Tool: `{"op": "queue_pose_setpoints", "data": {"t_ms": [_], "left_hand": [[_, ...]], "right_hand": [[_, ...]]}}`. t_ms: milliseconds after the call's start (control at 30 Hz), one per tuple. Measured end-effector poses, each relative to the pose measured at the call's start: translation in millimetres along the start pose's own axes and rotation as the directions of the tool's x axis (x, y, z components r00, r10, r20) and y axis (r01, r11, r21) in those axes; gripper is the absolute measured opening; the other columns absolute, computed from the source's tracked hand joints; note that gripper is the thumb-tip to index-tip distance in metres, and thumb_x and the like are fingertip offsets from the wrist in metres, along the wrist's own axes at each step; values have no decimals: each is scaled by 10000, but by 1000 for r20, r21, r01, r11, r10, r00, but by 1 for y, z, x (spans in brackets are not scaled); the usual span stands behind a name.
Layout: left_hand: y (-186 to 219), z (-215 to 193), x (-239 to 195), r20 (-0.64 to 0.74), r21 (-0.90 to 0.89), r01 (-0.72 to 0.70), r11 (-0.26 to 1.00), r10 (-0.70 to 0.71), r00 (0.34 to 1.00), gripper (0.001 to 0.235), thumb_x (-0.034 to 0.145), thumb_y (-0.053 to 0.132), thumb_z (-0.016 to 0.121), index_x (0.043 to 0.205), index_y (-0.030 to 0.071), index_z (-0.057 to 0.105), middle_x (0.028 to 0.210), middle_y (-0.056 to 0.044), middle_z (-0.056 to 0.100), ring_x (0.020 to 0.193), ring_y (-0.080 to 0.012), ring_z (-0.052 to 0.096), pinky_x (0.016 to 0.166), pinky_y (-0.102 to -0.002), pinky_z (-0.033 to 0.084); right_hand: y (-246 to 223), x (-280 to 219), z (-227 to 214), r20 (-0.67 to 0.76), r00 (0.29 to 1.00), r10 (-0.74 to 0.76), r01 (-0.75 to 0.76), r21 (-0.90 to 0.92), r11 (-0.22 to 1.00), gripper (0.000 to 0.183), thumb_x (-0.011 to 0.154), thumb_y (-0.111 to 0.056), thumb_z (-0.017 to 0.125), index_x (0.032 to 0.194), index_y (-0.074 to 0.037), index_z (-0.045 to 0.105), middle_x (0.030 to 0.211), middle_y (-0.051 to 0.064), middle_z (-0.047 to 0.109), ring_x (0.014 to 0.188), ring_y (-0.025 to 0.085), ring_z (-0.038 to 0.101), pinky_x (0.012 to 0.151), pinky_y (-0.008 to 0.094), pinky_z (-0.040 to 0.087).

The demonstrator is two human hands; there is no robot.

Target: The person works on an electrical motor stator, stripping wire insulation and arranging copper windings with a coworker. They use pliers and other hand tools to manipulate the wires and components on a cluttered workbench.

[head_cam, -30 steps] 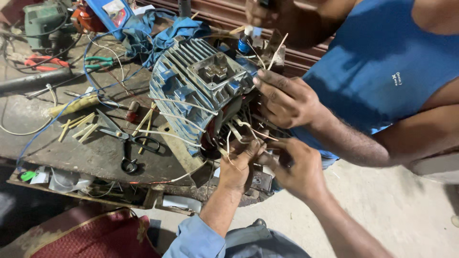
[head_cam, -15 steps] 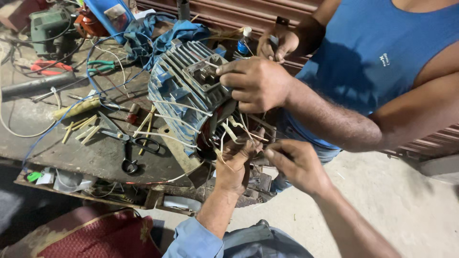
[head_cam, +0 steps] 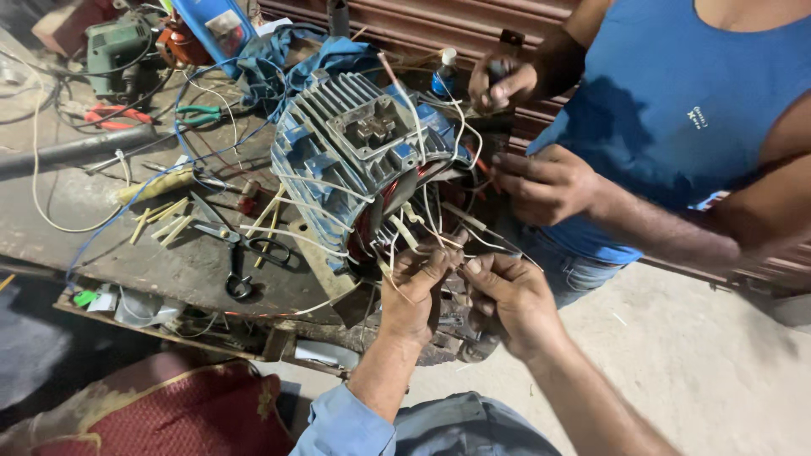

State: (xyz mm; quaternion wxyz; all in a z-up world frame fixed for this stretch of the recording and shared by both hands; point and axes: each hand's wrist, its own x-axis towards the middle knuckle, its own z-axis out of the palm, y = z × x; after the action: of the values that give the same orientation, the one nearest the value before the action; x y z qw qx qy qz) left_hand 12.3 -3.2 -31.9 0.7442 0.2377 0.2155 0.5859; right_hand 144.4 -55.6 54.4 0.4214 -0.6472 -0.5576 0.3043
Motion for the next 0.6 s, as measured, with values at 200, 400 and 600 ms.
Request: {"op": "queue_pose_setpoints", "data": {"t_ms": [200,400,600], "left_hand": [[1,9,-3,-2,-89,-16,996,16,1000,168,932,94,733,1045,-30,746,1072,-173,758,1075,-297,720,949,-420,572],[3,11,-2,22,-13,-47,999,47,999,142,936,105,734,998,-23,742,1084,-155,752,1195,-343,696,1030,-462,551],[-7,-2,-2,116,-129,-76,989,92,989,269,896,227,748,1062,16,724,1117,-139,741,1213,-338,671,1100,-495,491]], "right_hand": [[-9,6,-28,161,537,-828,747,-548,377,362,757,-191,767,1043,14,682,914,178,693,768,315,699,670,371,571],[8,4,-10,32,786,-617,581,-377,721,124,891,-108,747,970,-14,729,850,117,723,749,199,694,642,336,582],[-25,14,-39,195,902,-385,418,-170,892,302,853,-184,809,1116,-56,734,963,79,750,807,153,718,706,316,596]]}}
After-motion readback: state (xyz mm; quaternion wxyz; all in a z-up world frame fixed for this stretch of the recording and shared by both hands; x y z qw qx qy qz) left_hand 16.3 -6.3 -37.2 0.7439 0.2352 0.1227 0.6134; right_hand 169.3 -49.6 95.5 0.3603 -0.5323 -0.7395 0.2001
